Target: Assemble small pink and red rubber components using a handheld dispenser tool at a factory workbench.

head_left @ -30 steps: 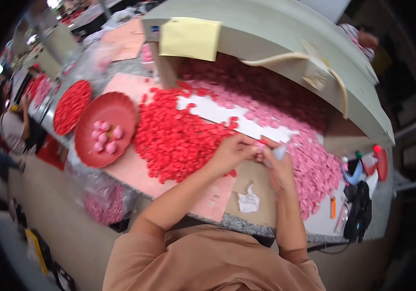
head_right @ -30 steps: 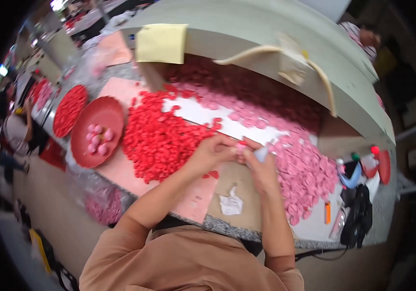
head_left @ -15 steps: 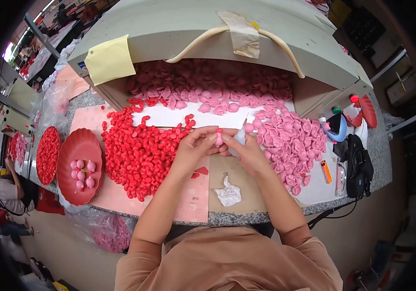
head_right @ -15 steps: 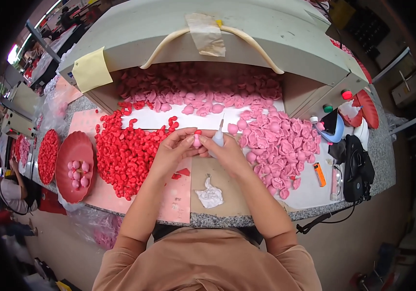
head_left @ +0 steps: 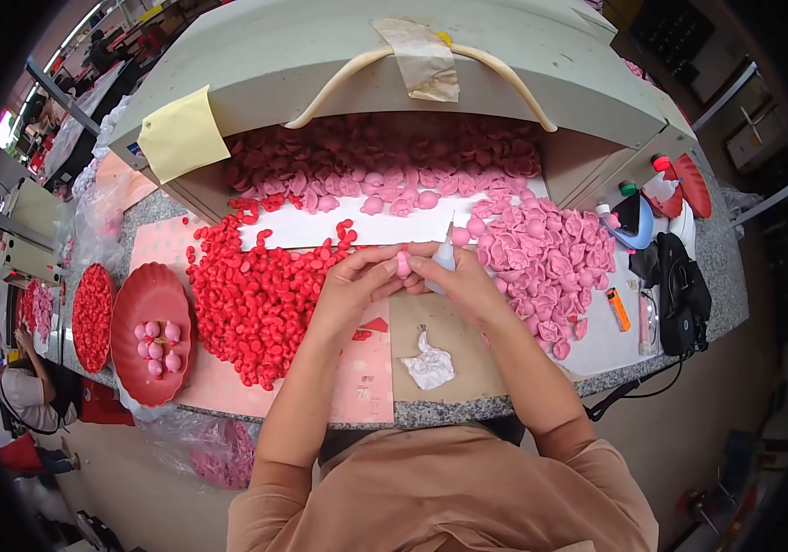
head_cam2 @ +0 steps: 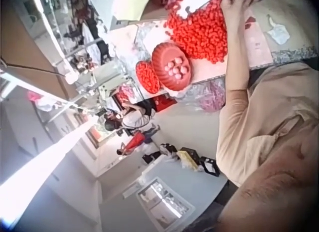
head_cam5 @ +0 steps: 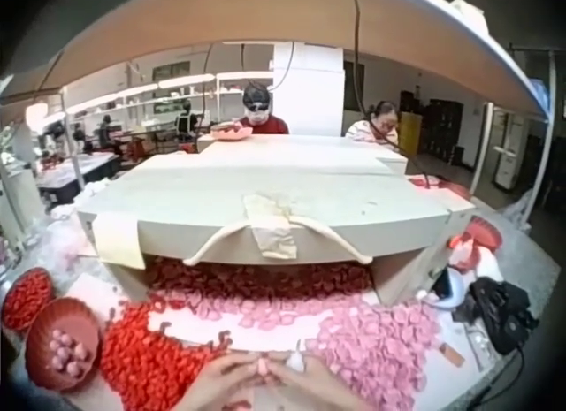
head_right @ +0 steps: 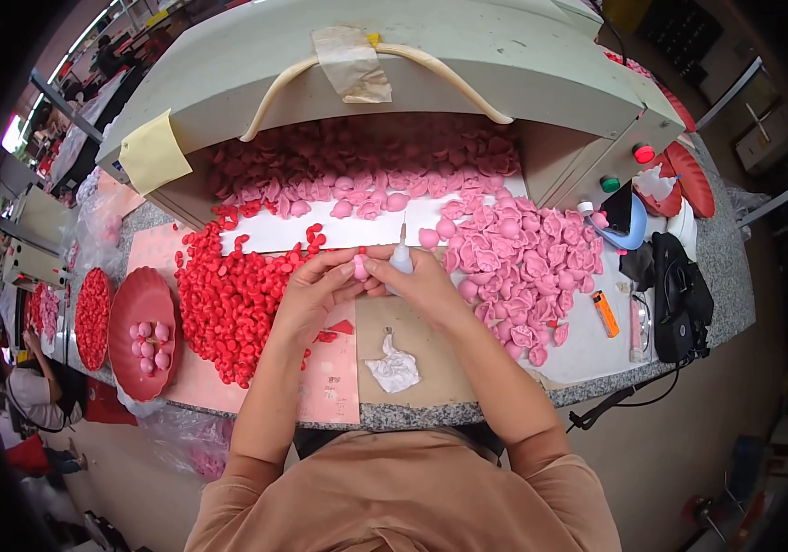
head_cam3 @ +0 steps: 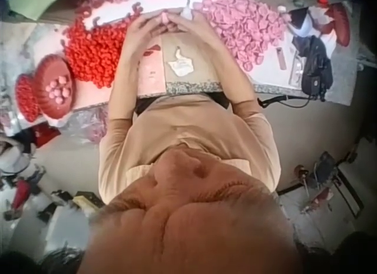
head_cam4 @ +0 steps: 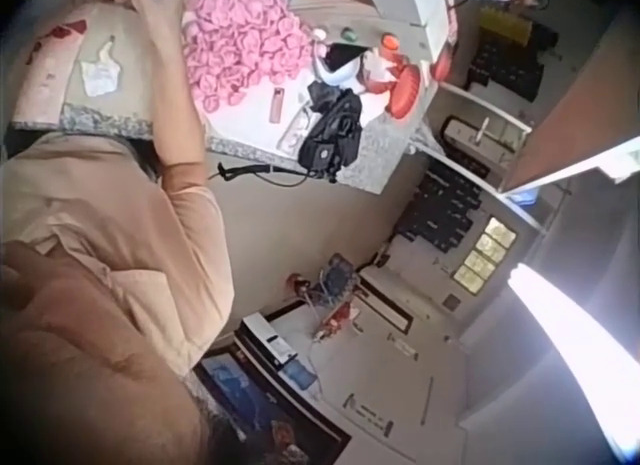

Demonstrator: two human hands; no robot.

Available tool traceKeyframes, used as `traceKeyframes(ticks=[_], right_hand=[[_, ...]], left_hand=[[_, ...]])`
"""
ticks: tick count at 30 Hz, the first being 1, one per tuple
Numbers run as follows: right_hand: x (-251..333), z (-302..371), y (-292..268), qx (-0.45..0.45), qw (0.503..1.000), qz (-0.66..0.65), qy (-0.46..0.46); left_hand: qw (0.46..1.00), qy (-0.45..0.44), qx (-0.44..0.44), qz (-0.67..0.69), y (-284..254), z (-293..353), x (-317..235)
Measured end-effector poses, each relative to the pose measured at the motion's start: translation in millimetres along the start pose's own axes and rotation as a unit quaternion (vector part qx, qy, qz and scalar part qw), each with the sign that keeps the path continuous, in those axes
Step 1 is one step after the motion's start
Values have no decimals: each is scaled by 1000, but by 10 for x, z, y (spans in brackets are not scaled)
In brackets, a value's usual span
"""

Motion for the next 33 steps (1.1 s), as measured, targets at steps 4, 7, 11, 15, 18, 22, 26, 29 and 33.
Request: traceKeyframes(ticks=[4, 7, 11, 15, 18, 22, 26, 29, 33], right_hand=[[-34, -10, -12, 3, 1000, 15, -2], [-27, -4, -13, 4, 1000, 18, -2], [-17, -4, -13, 3, 1000, 23, -4], [-23, -6, 4, 11, 1000, 3, 1], [-40, -8, 11, 11, 1000, -4, 7], [-57, -15, 11, 14, 1000, -12, 5], [-63, -12, 24, 13, 1000, -20, 13], [-55, -10, 24, 13, 1000, -24, 3], [-29, 4, 28, 12, 999, -44, 6]], left_hand=[[1000, -6, -12, 5, -28, -11, 15], [1000, -7, -10, 10, -15, -4, 25], [1000, -8, -16, 6, -5, 4, 10], [1000, -7, -4, -6, -6, 9, 1], [1000, -7, -5, -10, -8, 5, 8], [1000, -1, -5, -9, -16, 5, 3], [1000, 9, 1, -24, -4, 8, -20], [999, 16, 1, -40, -15, 4, -20], [999, 19, 13, -28, 59, 29, -55]])
Point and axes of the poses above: each hand's wrist, its own z-axis away from the middle knuckle, its own y-axis out of the palm, x = y × z, the point moved 9 cm from there along -z, towards the middle knuckle, and after that the axes turned 15 degrees about z, right-handed, at the moved point
